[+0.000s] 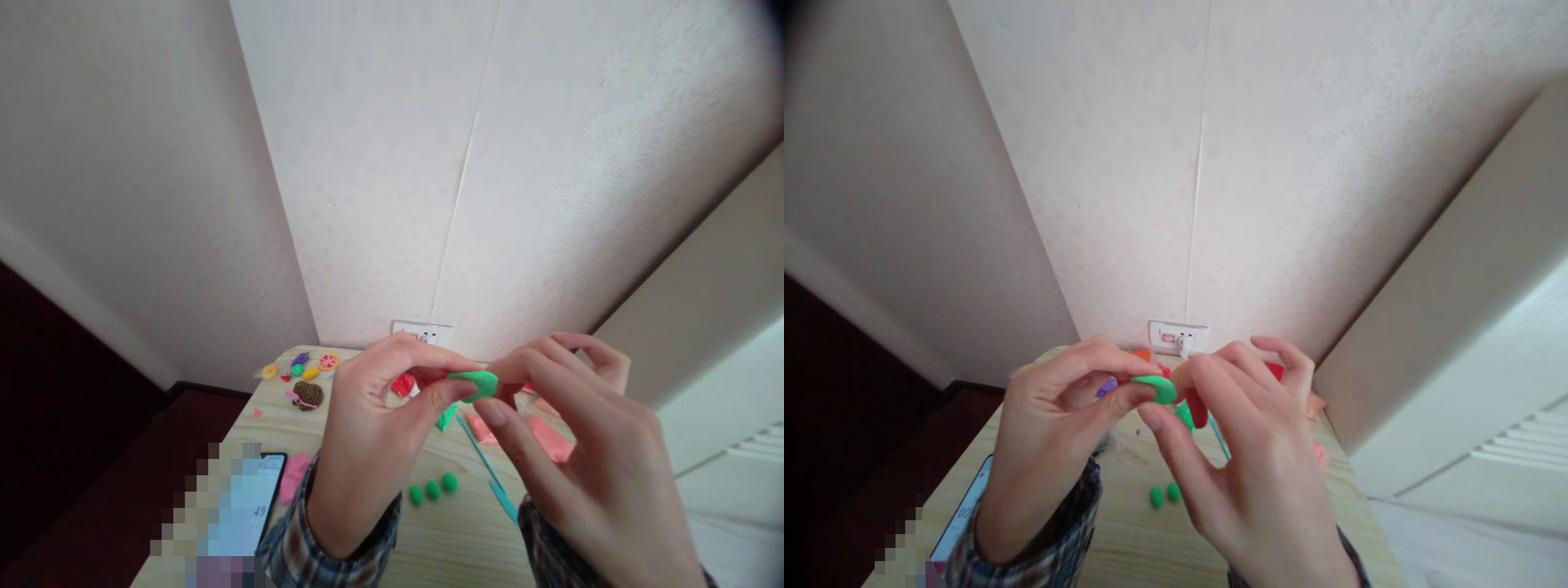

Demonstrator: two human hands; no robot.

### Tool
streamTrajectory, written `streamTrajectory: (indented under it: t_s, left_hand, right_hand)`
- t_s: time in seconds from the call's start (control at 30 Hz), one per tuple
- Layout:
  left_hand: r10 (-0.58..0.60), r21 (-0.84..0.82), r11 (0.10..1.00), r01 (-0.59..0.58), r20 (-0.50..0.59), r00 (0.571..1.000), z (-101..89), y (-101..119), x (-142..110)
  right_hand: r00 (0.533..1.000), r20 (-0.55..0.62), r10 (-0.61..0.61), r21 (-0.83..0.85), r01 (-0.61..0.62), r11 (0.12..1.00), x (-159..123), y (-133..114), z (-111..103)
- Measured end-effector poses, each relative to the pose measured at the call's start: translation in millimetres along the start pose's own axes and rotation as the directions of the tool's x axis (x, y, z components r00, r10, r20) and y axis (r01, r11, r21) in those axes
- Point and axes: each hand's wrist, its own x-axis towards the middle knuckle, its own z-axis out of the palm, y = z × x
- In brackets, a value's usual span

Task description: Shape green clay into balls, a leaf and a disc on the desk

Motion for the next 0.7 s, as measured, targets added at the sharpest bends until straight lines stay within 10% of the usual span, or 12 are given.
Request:
streamTrajectory:
  t_s: [0.5, 0.7]
  left_hand:
    - [-0.033, -0.051, 0.998, 0.04, 0.14, 0.99, -4.4, 4.9, -0.7]
    - [-0.062, -0.14, 0.988, 0.067, 0.04, 0.997, -0.5, -0.2, -0.2]
  right_hand:
    - [0.993, -0.108, -0.045, -0.026, 0.042, 0.999, -3.7, -2.1, 2.2]
    - [0.997, -0.059, -0.045, 0.032, 0.047, 0.998, -3.4, 1.6, -1.5]
